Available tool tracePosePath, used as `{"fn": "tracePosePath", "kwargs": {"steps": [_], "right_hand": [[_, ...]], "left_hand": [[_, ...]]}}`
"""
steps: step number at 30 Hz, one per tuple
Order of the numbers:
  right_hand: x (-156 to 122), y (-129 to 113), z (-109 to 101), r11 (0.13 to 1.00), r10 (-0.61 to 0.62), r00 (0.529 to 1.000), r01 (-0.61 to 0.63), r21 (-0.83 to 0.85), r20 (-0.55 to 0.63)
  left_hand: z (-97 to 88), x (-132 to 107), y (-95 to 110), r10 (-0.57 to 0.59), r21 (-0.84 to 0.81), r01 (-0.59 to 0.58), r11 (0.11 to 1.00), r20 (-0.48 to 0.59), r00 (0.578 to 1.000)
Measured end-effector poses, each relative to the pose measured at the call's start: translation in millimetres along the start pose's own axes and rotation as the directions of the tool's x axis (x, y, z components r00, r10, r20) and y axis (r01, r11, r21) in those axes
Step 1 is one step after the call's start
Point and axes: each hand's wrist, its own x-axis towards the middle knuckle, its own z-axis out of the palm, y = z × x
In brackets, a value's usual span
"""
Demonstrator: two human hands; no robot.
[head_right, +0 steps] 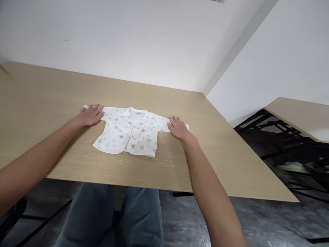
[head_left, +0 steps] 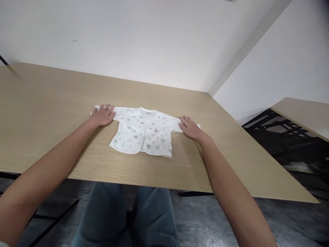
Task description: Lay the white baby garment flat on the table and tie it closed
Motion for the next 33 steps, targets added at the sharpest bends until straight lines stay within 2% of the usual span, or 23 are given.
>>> {"fn": "tracePosePath", "kwargs": {"steps": [2, 4, 6, 8, 11, 13, 16, 19, 24, 26, 28, 31, 33], "right_hand": [[-0.3, -12.8, 0.9, 0.995, 0.031, 0.999, -0.029, 0.095, -0.012], [0.0, -32.5, 3.9, 0.978, 0.006, 1.000, -0.005, 0.211, -0.002], [0.3, -49.4, 7.6, 0.956, -0.057, 0.998, 0.047, 0.289, 0.027], [0.5, -55.4, 10.3, 0.954, -0.099, 0.993, 0.077, 0.290, 0.062], [0.3, -40.0, 9.8, 0.980, -0.051, 0.993, 0.030, 0.195, 0.107], [-0.2, -20.7, 6.2, 0.991, 0.036, 0.992, -0.050, 0.121, 0.121], [-2.0, 4.1, -0.8, 0.984, 0.172, 0.981, -0.176, 0.040, 0.094], [-3.8, 14.7, -5.5, 0.975, 0.207, 0.978, -0.208, 0.075, 0.022], [0.9, 10.2, -2.8, 0.974, 0.205, 0.967, -0.187, 0.126, -0.151], [4.6, 3.4, 1.1, 0.976, 0.197, 0.957, -0.172, 0.132, -0.214], [7.5, -5.3, 5.9, 0.978, 0.172, 0.955, -0.135, 0.160, -0.243], [9.6, -17.5, 13.1, 0.976, 0.136, 0.978, -0.104, 0.194, -0.161], [10.4, -21.0, 16.2, 0.983, 0.097, 0.993, -0.085, 0.161, -0.068]], "left_hand": [[-1.6, -2.5, 0.5, -0.023, 0.010, 0.024, 1.000, -0.094, 0.995], [-1.3, -5.7, 6.0, 0.023, -0.014, -0.026, 1.000, -0.179, 0.984], [1.0, -6.8, 12.0, 0.114, -0.042, -0.124, 0.991, -0.179, 0.977], [4.1, -4.2, 13.0, 0.189, -0.056, -0.196, 0.979, -0.105, 0.976], [7.5, 4.5, 1.1, 0.177, -0.043, -0.177, 0.983, -0.003, 0.984], [8.2, 9.9, -11.5, 0.120, -0.027, -0.120, 0.992, 0.002, 0.993], [8.5, 13.5, -26.4, 0.053, -0.034, -0.055, 0.998, -0.065, 0.996], [8.1, 13.5, -32.2, 0.020, -0.084, -0.035, 0.996, -0.170, 0.985], [1.8, 9.1, -26.1, -0.014, -0.147, -0.038, 0.988, -0.335, 0.942], [-0.6, 5.1, -16.9, 0.021, -0.151, -0.081, 0.985, -0.361, 0.932], [-0.9, 0.2, -4.7, 0.105, -0.146, -0.166, 0.975, -0.356, 0.929], [2.4, -5.2, 10.4, 0.216, -0.158, -0.270, 0.950, -0.290, 0.932], [5.2, -4.9, 12.5, 0.226, -0.163, -0.260, 0.952, -0.204, 0.953]]}}
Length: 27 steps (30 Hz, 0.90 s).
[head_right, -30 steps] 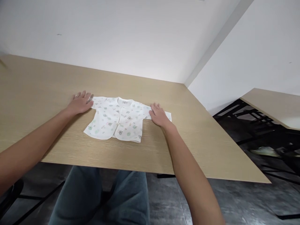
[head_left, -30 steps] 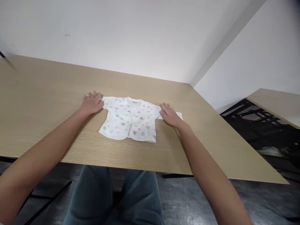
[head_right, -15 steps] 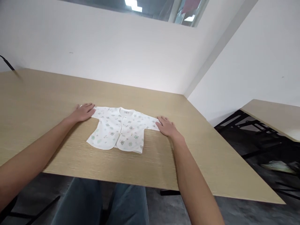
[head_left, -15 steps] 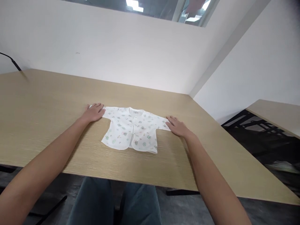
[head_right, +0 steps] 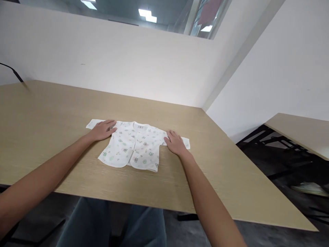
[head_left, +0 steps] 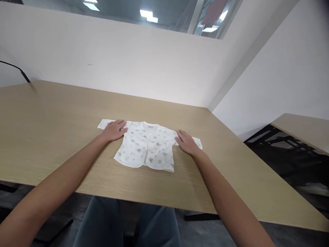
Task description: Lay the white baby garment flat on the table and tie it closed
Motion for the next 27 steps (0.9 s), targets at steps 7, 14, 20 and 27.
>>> {"fn": "tracePosePath", "kwargs": {"steps": [7, 14, 20, 27], "right_hand": [[0.2, 21.9, -12.2, 0.959, 0.235, 0.967, -0.215, -0.185, 0.094], [-6.2, 23.5, -23.4, 0.946, 0.309, 0.949, -0.313, -0.080, -0.061], [-23.3, -52.4, -39.5, 0.957, -0.190, 0.973, 0.214, 0.195, -0.134], [-71.1, -140.7, -30.3, 0.862, -0.506, 0.785, 0.441, 0.252, 0.358]], "left_hand": [[-1.6, 8.2, -36.3, -0.179, 0.125, 0.175, 0.977, 0.017, 0.984], [-6.9, 5.1, -43.7, -0.219, 0.065, 0.240, 0.969, -0.227, 0.949], [-7.6, 3.1, -6.9, -0.007, 0.037, 0.018, 0.999, -0.296, 0.955], [9.9, -12.4, 55.4, 0.260, -0.028, -0.268, 0.963, -0.173, 0.950]]}}
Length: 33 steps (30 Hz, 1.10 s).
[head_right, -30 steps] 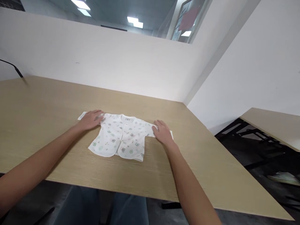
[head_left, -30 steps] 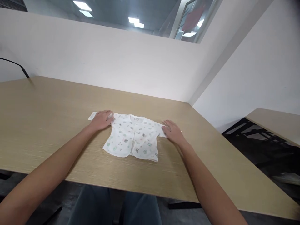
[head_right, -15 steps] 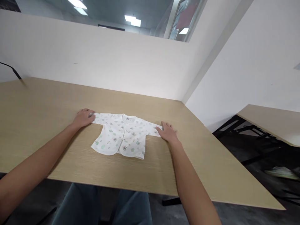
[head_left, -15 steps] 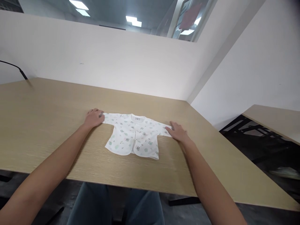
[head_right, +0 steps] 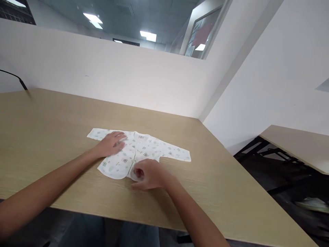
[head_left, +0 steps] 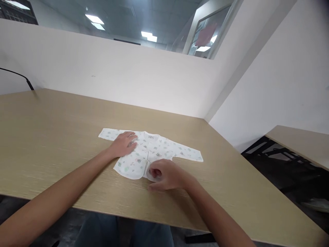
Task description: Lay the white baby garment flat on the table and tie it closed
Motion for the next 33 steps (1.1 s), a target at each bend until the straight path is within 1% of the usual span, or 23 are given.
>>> {"fn": "tracePosePath", "kwargs": {"steps": [3, 5, 8, 12, 13, 14, 15, 16, 17, 18, 19, 20, 21, 22, 23, 25, 27, 28, 29, 31, 33], "right_hand": [[-1.2, -7.7, 5.4, 0.996, -0.017, 0.999, 0.014, -0.085, -0.039], [-4.3, -7.8, 3.1, 0.996, -0.031, 0.999, 0.029, -0.085, -0.032], [-10.8, -7.7, -3.4, 0.997, -0.078, 0.997, 0.078, -0.026, -0.007], [-15.4, -6.8, -9.4, 0.991, -0.113, 0.990, 0.106, 0.078, 0.087], [-14.7, -5.5, -9.9, 0.989, -0.121, 0.989, 0.113, 0.092, 0.088], [-13.2, -3.6, -10.0, 0.988, -0.123, 0.991, 0.117, 0.099, 0.053], [-10.8, -1.0, -9.6, 0.988, -0.117, 0.993, 0.119, 0.097, -0.022], [-7.7, 2.2, -8.5, 0.990, -0.102, 0.986, 0.114, 0.086, -0.129], [-3.9, 6.0, -6.7, 0.993, -0.080, 0.966, 0.100, 0.068, -0.246], [0.3, 10.3, -4.0, 0.996, -0.056, 0.934, 0.076, 0.042, -0.353], [4.7, 15.2, -0.4, 0.999, -0.034, 0.900, 0.043, 0.009, -0.434], [9.0, 20.5, 3.9, 1.000, -0.017, 0.876, 0.003, -0.031, -0.482], [13.0, 26.1, 8.6, 0.996, -0.003, 0.869, -0.039, -0.074, -0.495], [16.4, 31.7, 13.5, 0.990, 0.018, 0.878, -0.083, -0.115, -0.479], [19.3, 37.3, 18.3, 0.981, 0.049, 0.896, -0.126, -0.148, -0.442], [23.1, 47.3, 26.3, 0.959, 0.135, 0.932, -0.209, -0.191, -0.337], [25.1, 55.4, 30.4, 0.941, 0.203, 0.945, -0.261, -0.217, -0.255], [25.6, 59.2, 30.5, 0.936, 0.219, 0.947, -0.272, -0.224, -0.234], [25.7, 63.3, 29.1, 0.934, 0.227, 0.947, -0.277, -0.226, -0.226], [23.5, 74.2, 22.2, 0.927, 0.254, 0.934, -0.310, -0.212, -0.252], [16.2, 91.6, 11.0, 0.902, 0.323, 0.891, -0.392, -0.182, -0.319]], "left_hand": [[6.0, -2.2, 6.3, 0.039, -0.012, -0.038, 0.999, 0.061, 0.997], [7.2, -3.0, 5.4, 0.029, -0.019, -0.027, 0.999, 0.095, 0.995], [6.2, -3.1, 3.9, 0.007, -0.016, -0.005, 1.000, 0.114, 0.993], [4.3, -2.4, 5.0, 0.007, -0.004, -0.007, 1.000, 0.115, 0.993], [4.2, -2.2, 5.1, 0.002, -0.006, -0.001, 1.000, 0.112, 0.994], [4.5, -2.0, 4.8, -0.008, -0.007, 0.009, 1.000, 0.109, 0.994], [5.1, -1.6, 4.1, -0.020, -0.008, 0.021, 1.000, 0.106, 0.994], [5.9, -1.1, 3.1, -0.032, -0.005, 0.033, 0.999, 0.102, 0.994], [6.7, -0.3, 1.6, -0.045, -0.001, 0.045, 0.999, 0.100, 0.994], [7.6, 0.7, -0.3, -0.063, 0.006, 0.062, 0.998, 0.098, 0.993], [8.2, 1.9, -2.8, -0.088, 0.014, 0.087, 0.996, 0.094, 0.992], [8.5, 3.1, -5.7, -0.115, 0.023, 0.114, 0.993, 0.088, 0.989], [8.4, 4.3, -9.3, -0.140, 0.031, 0.138, 0.990, 0.083, 0.987], [7.9, 5.3, -13.4, -0.170, 0.037, 0.167, 0.985, 0.083, 0.982], [6.9, 6.0, -18.0, -0.204, 0.041, 0.201, 0.979, 0.093, 0.975], [4.2, 6.1, -28.5, -0.270, 0.050, 0.266, 0.963, 0.133, 0.954], [1.4, 4.7, -39.3, -0.327, 0.079, 0.318, 0.945, 0.178, 0.928], [0.2, 3.7, -44.6, -0.352, 0.098, 0.339, 0.936, 0.192, 0.916], [-0.9, 2.6, -49.5, -0.370, 0.118, 0.352, 0.928, 0.201, 0.907], [-2.9, 0.5, -58.6, -0.401, 0.154, 0.375, 0.914, 0.197, 0.895], [-5.9, -1.4, -66.5, -0.416, 0.179, 0.388, 0.904, 0.163, 0.895]]}}
